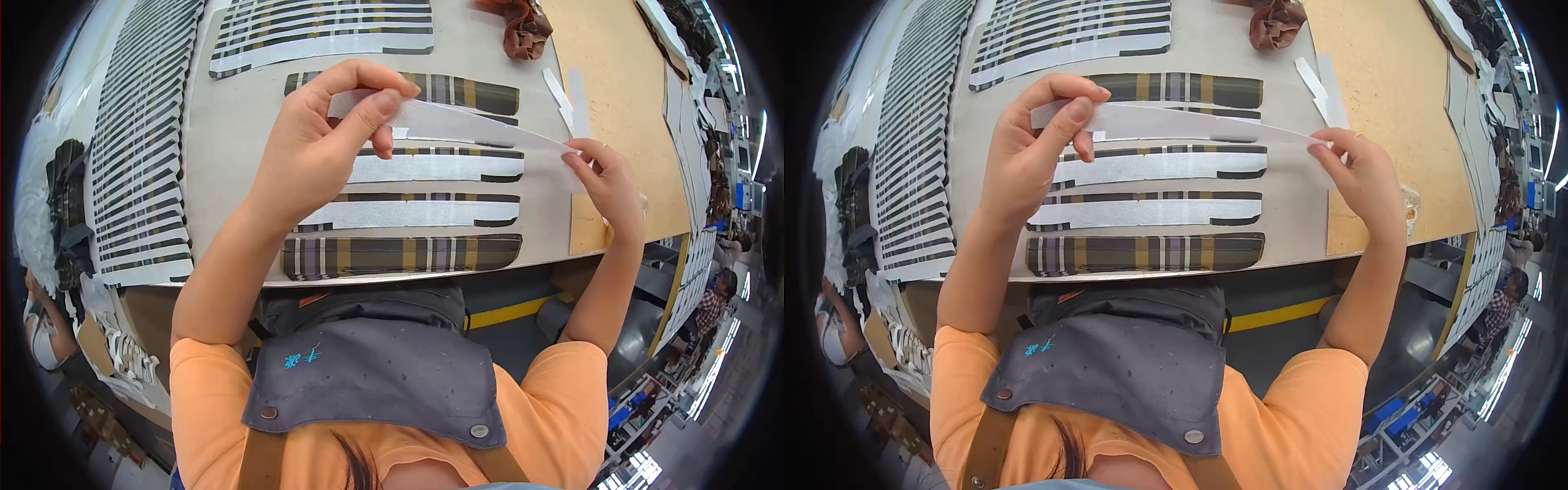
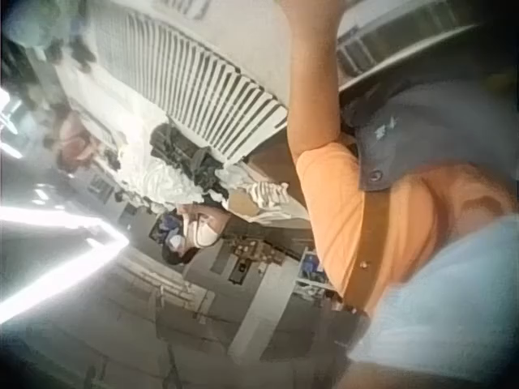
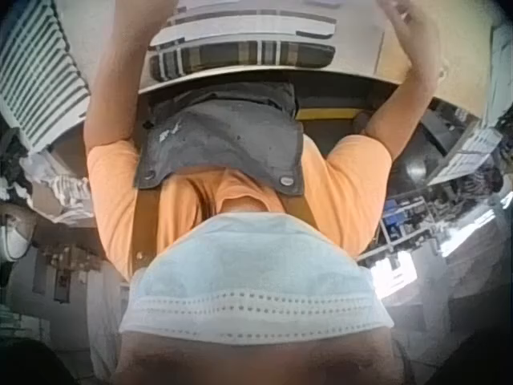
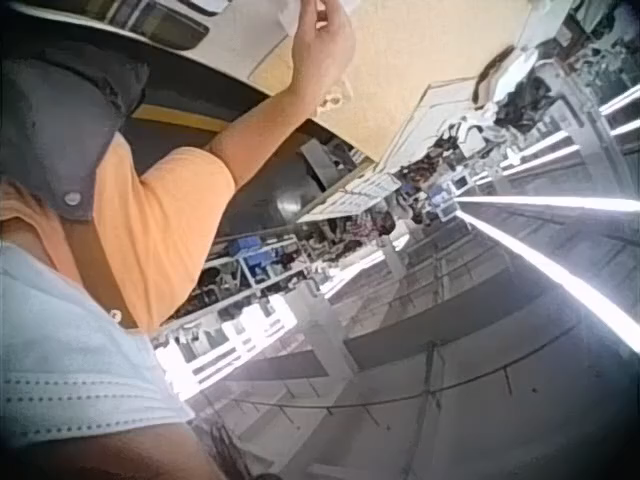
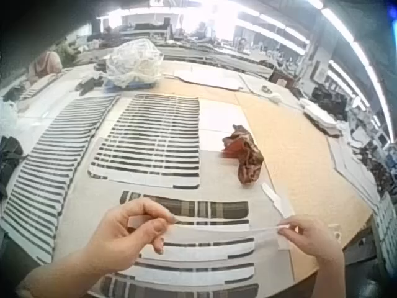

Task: Applying adhesive to patterned leather or fabric strips and layering them on a workbench.

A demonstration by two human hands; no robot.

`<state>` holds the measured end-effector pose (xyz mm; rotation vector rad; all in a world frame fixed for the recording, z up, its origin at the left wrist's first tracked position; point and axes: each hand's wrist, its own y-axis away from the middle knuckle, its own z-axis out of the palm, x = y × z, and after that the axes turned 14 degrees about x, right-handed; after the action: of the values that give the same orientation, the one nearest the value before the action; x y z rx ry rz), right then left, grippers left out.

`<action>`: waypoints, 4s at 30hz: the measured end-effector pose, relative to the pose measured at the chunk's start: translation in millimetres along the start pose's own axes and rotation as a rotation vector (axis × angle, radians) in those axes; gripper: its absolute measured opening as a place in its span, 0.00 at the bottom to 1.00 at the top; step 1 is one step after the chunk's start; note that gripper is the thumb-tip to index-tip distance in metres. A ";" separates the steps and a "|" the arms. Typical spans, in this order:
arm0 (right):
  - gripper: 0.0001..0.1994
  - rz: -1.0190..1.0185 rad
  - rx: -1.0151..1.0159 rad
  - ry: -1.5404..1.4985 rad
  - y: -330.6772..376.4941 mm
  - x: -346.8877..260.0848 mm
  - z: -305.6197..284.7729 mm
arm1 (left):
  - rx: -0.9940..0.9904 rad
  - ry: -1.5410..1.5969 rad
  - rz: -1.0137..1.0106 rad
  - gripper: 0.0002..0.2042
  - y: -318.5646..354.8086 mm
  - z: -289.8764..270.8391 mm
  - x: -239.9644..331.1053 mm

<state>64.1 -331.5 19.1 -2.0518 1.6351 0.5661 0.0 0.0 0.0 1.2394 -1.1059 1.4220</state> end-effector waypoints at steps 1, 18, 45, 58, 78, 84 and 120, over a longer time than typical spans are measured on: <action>0.11 0.032 0.023 0.153 -0.5 -0.6 -3.3 | 0.008 0.058 0.011 0.07 1.9 1.0 3.3; 0.32 -0.068 0.024 -0.398 9.2 -0.6 12.7 | -0.002 0.251 0.273 0.07 1.8 -0.3 16.3; 0.12 -0.185 -0.137 -0.252 -64.7 -72.1 102.7 | 0.308 -0.508 0.130 0.08 -24.8 -44.7 -30.5; 0.12 -0.287 -0.083 -0.036 -70.4 -65.4 120.1 | 0.253 -0.907 0.323 0.06 -30.4 -46.6 -47.1; 0.11 -0.365 -0.038 0.054 -67.9 -69.6 121.7 | 0.244 -1.024 0.425 0.06 -28.5 -43.3 -50.6; 0.11 -0.352 -0.047 0.094 -67.4 -68.8 121.2 | 0.253 -1.299 0.712 0.10 -19.6 -30.2 -38.8; 0.07 -0.062 0.251 -0.049 -45.8 2.9 79.6 | -0.162 -1.128 0.547 0.17 -5.6 -19.0 -43.5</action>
<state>106.6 -278.6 -42.9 -1.8827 1.5246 0.3661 5.4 16.2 -44.6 1.7362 -2.4042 0.8790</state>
